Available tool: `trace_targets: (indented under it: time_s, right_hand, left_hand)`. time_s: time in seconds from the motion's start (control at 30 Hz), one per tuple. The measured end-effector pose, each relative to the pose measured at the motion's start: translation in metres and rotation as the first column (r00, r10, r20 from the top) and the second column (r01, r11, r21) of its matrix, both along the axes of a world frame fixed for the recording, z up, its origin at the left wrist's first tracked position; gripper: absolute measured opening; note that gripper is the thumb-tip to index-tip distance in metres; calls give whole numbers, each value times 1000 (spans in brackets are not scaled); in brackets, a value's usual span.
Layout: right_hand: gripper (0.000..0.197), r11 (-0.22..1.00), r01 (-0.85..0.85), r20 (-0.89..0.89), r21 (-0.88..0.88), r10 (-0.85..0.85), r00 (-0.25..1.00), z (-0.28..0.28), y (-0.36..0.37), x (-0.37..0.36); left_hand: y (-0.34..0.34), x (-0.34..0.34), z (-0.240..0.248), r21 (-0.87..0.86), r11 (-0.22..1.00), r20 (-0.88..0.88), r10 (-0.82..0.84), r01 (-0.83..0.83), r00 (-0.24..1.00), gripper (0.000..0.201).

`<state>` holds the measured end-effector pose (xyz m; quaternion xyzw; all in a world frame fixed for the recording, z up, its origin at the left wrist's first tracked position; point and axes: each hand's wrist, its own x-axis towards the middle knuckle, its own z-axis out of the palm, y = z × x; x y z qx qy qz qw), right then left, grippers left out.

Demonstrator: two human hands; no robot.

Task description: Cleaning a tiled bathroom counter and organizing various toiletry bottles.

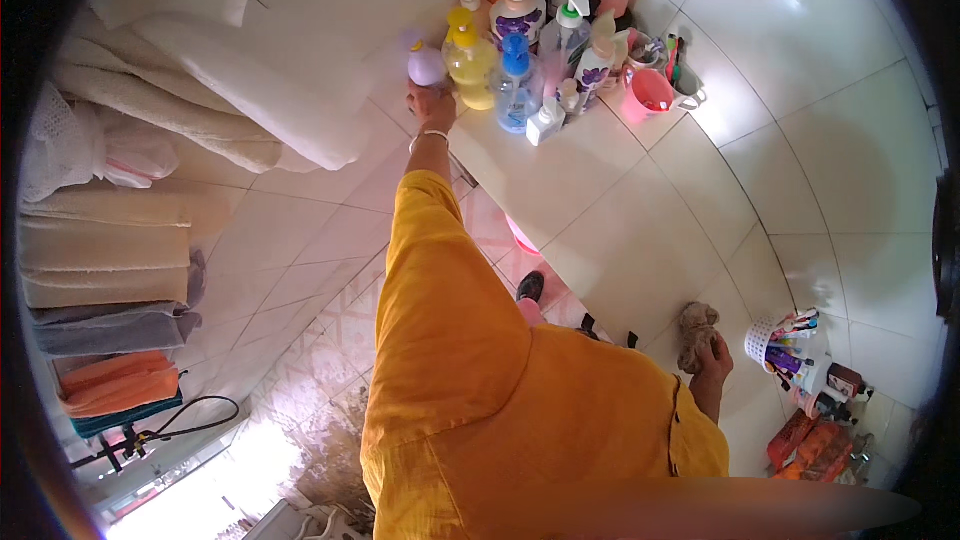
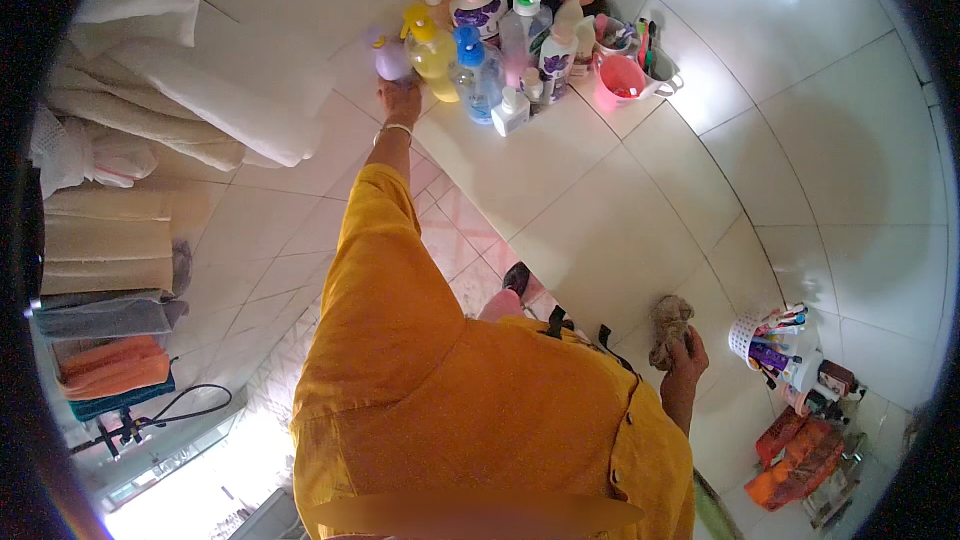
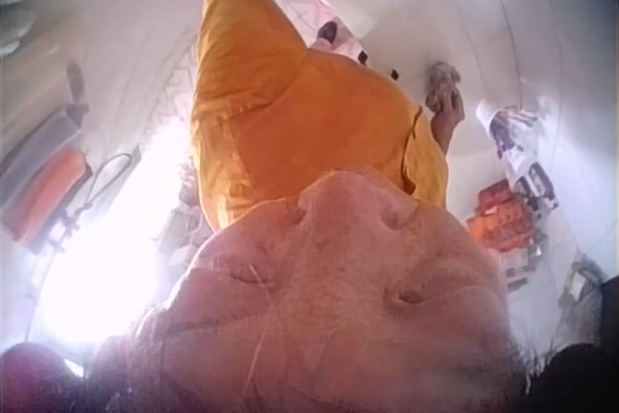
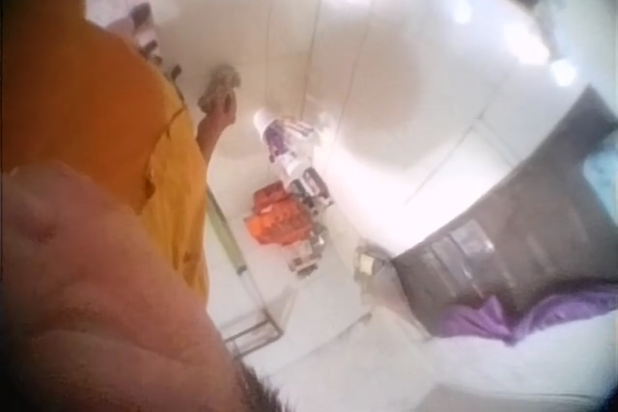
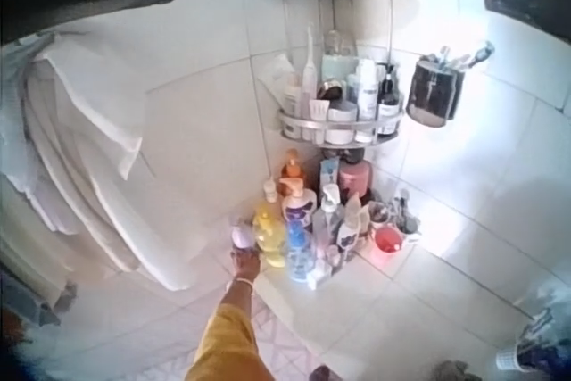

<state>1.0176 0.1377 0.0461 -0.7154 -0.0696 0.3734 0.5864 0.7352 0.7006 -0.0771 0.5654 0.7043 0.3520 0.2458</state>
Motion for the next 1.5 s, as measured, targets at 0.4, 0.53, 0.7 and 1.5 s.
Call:
trace_targets:
  time_s: [0.4,0.53,0.7,1.5]
  right_hand:
    - [46,983,-141,-13,116,143,990,-6,30,0]
    - [46,957,-284,41,63,282,959,8,74,-12]
    - [44,666,-746,313,19,704,637,29,131,-46]
    - [35,894,-406,138,-190,434,890,-15,72,-18]
  left_hand:
    - [-108,-2,-29,-76,948,324,-270,309,907,32]
    - [-254,76,30,-61,424,852,-449,903,269,55]
    - [-319,99,73,-140,374,906,423,917,-35,44]
    - [-28,11,93,315,938,144,101,-142,984,57]
